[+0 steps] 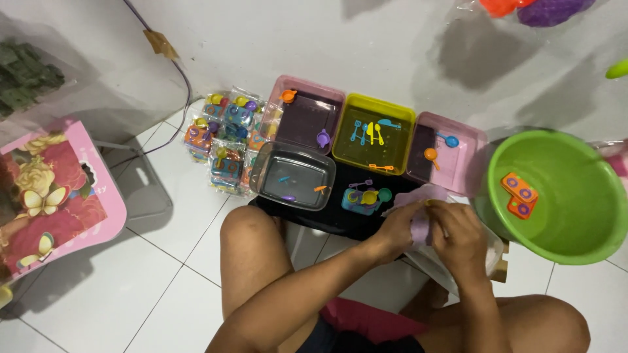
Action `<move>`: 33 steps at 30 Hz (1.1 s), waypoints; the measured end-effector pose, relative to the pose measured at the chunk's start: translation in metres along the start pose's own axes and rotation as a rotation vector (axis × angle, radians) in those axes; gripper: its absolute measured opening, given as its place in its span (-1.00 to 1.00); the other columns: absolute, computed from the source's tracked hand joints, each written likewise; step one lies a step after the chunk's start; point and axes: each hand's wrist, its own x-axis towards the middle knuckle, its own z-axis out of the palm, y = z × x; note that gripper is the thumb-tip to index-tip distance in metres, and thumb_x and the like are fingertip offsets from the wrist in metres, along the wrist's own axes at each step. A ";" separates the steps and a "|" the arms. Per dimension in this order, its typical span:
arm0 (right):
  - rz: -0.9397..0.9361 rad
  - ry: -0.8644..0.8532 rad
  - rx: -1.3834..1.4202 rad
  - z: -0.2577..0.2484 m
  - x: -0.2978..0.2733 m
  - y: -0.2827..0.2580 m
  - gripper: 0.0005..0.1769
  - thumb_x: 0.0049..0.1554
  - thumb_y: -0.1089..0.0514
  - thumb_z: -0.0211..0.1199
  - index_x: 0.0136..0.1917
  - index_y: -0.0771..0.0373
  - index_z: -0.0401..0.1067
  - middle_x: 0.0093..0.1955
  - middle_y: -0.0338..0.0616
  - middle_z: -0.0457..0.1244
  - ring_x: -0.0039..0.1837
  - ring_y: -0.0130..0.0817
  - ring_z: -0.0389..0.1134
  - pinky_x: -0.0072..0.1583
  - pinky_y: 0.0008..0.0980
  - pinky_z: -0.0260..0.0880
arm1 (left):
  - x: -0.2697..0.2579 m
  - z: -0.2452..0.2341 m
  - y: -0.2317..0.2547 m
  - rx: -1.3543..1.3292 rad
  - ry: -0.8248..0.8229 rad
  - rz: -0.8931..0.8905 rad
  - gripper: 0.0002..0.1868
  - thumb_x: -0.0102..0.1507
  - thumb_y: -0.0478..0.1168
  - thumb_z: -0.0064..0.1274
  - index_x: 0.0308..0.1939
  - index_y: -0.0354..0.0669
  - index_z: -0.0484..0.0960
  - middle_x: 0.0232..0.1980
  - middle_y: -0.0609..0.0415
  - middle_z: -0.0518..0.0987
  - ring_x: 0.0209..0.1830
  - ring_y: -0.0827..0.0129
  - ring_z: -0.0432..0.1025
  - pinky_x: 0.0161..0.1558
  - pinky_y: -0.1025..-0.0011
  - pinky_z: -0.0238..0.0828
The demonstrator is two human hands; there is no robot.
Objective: A person is cleaning small plastic toy pieces using a purple cloth and then sorting them into various plastic trays on the floor.
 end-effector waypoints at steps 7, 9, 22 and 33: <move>-0.040 0.044 0.045 0.009 -0.001 -0.009 -0.86 0.10 0.43 0.31 -0.14 0.25 0.59 -0.13 -0.06 0.41 -0.11 -0.01 0.41 -0.02 -0.17 0.45 | 0.007 -0.002 -0.004 -0.066 0.051 -0.001 -0.34 0.45 0.01 -0.23 0.51 -0.36 0.12 0.39 -0.29 0.27 0.40 0.05 0.16 0.46 0.08 0.03; -0.053 0.049 0.024 0.006 0.003 -0.010 -0.84 0.08 0.45 0.32 -0.17 0.24 0.60 -0.15 -0.08 0.42 -0.14 -0.04 0.42 -0.04 -0.21 0.45 | 0.006 0.000 -0.002 -0.309 0.094 -0.160 -0.25 0.44 0.22 -0.19 0.50 -0.28 0.18 0.34 -0.14 0.33 0.29 0.27 0.22 0.40 0.22 0.10; -0.003 0.010 0.001 0.009 -0.004 0.004 -0.90 0.12 0.38 0.30 -0.12 0.26 0.58 -0.08 -0.05 0.42 -0.06 -0.02 0.43 0.02 -0.18 0.45 | 0.018 0.000 -0.047 0.028 0.037 0.089 -0.28 0.36 -0.25 -0.18 0.59 -0.29 -0.03 0.55 -0.31 0.09 0.58 -0.08 -0.05 0.56 -0.01 -0.21; 0.002 0.035 0.060 0.019 -0.009 0.006 -0.92 0.11 0.36 0.32 -0.10 0.27 0.58 -0.07 0.00 0.42 -0.08 0.01 0.43 -0.01 -0.17 0.45 | 0.032 0.005 -0.024 -0.429 0.166 -0.250 -0.21 0.41 0.27 -0.15 0.48 -0.28 0.22 0.44 -0.19 0.26 0.41 0.15 0.21 0.42 0.16 0.07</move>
